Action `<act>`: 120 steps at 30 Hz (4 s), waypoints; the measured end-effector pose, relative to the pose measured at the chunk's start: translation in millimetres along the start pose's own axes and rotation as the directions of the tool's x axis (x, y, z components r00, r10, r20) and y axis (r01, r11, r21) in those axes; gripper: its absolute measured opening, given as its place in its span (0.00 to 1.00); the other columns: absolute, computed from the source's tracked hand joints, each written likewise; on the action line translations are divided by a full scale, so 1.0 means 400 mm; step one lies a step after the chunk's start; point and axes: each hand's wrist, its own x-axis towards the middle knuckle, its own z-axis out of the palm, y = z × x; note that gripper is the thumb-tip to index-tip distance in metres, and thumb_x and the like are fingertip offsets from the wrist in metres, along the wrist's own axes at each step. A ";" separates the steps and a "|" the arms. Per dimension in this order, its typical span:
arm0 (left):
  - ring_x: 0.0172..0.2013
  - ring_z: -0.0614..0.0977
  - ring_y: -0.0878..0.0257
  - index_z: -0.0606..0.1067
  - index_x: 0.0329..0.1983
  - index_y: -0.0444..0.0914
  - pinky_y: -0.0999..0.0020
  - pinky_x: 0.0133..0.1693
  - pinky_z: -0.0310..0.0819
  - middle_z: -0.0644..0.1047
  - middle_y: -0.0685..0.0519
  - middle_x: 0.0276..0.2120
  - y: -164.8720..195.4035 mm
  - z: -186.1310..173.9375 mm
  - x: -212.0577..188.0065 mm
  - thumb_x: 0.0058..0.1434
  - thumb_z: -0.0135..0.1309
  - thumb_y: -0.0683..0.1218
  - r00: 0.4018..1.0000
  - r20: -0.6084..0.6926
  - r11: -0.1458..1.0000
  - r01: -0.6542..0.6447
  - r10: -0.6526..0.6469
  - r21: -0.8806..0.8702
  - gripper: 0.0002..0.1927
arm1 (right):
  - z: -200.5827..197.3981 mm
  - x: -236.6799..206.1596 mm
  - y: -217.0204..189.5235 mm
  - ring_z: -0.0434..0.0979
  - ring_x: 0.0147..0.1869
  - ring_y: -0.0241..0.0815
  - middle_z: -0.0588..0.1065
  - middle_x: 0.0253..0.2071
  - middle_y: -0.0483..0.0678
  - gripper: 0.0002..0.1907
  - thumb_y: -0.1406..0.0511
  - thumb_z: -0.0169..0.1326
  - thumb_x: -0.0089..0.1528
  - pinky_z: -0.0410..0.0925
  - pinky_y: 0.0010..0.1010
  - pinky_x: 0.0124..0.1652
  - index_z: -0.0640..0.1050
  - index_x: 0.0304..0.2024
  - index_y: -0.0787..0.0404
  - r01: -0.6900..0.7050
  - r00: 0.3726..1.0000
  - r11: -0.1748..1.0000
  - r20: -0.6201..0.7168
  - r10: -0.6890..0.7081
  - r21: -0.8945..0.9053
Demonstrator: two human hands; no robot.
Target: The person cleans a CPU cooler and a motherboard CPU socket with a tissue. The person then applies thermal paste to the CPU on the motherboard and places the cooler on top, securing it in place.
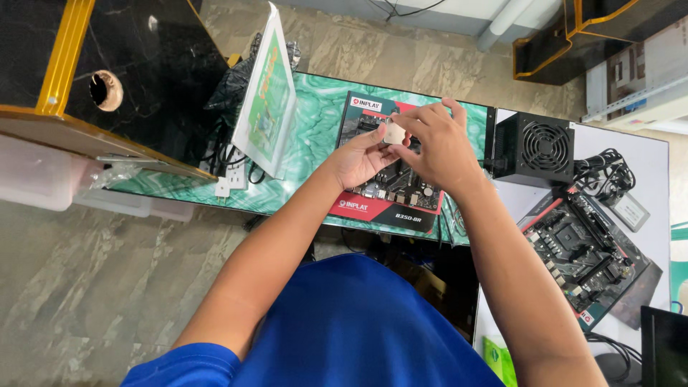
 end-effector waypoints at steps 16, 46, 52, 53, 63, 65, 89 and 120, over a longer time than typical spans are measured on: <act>0.53 0.79 0.54 0.65 0.64 0.33 0.61 0.56 0.75 0.75 0.37 0.57 0.023 -0.095 -0.172 0.69 0.52 0.51 0.904 -0.376 0.953 -0.095 0.203 0.287 0.25 | 0.239 -0.006 0.175 0.72 0.61 0.50 0.79 0.48 0.46 0.26 0.53 0.69 0.49 0.49 0.53 0.68 0.83 0.48 0.52 -0.134 0.937 0.987 0.314 0.155 -0.090; 0.51 0.80 0.59 0.64 0.66 0.31 0.63 0.54 0.75 0.77 0.41 0.55 0.009 -0.078 -0.289 0.67 0.54 0.47 0.849 -0.477 0.923 -0.033 0.229 0.384 0.27 | 0.300 -0.031 0.177 0.72 0.55 0.51 0.79 0.45 0.45 0.25 0.53 0.70 0.48 0.60 0.47 0.55 0.84 0.46 0.54 -0.203 0.890 0.973 0.393 0.230 -0.108; 0.50 0.80 0.60 0.64 0.66 0.32 0.65 0.53 0.75 0.78 0.42 0.55 0.009 -0.067 -0.296 0.67 0.54 0.47 0.850 -0.479 0.915 -0.011 0.221 0.402 0.27 | 0.301 -0.030 0.158 0.69 0.57 0.52 0.79 0.46 0.43 0.21 0.53 0.69 0.48 0.56 0.49 0.58 0.85 0.43 0.51 -0.170 0.901 0.964 0.363 0.236 -0.205; 0.50 0.80 0.61 0.64 0.66 0.32 0.65 0.52 0.75 0.78 0.42 0.55 0.009 -0.068 -0.299 0.67 0.54 0.47 0.849 -0.481 0.914 -0.008 0.220 0.405 0.27 | 0.300 -0.030 0.156 0.69 0.57 0.53 0.79 0.46 0.43 0.21 0.53 0.69 0.48 0.56 0.50 0.58 0.85 0.43 0.50 -0.166 0.904 0.964 0.359 0.233 -0.208; 0.48 0.81 0.63 0.67 0.63 0.32 0.68 0.50 0.77 0.80 0.44 0.53 -0.017 -0.121 -0.292 0.68 0.50 0.48 0.789 -0.528 0.788 0.093 0.314 0.609 0.23 | 0.321 -0.037 0.162 0.69 0.62 0.50 0.78 0.45 0.44 0.19 0.51 0.68 0.49 0.46 0.60 0.67 0.85 0.41 0.47 -0.140 0.879 0.955 0.411 0.242 -0.262; 0.48 0.81 0.63 0.67 0.63 0.32 0.69 0.50 0.76 0.80 0.45 0.53 -0.023 -0.131 -0.290 0.68 0.49 0.47 0.787 -0.516 0.750 0.105 0.339 0.653 0.23 | 0.330 -0.040 0.166 0.69 0.63 0.49 0.78 0.45 0.44 0.18 0.51 0.68 0.50 0.44 0.60 0.68 0.85 0.41 0.46 -0.133 0.868 0.946 0.425 0.255 -0.295; 0.46 0.80 0.67 0.70 0.62 0.32 0.73 0.46 0.75 0.80 0.48 0.51 -0.028 -0.123 -0.286 0.63 0.56 0.43 0.815 -0.451 0.648 0.125 0.365 0.751 0.24 | 0.343 -0.053 0.176 0.69 0.62 0.48 0.78 0.46 0.45 0.21 0.52 0.70 0.50 0.42 0.59 0.70 0.86 0.44 0.47 -0.158 0.889 0.959 0.389 0.242 -0.235; 0.59 0.72 0.48 0.66 0.64 0.36 0.55 0.60 0.66 0.72 0.42 0.57 -0.017 -0.112 -0.086 0.56 0.66 0.51 0.682 -0.281 0.072 0.318 0.675 0.945 0.35 | 0.331 -0.088 0.212 0.71 0.60 0.51 0.78 0.50 0.46 0.16 0.54 0.64 0.63 0.55 0.50 0.59 0.84 0.49 0.52 -0.310 0.951 0.948 0.013 0.310 0.073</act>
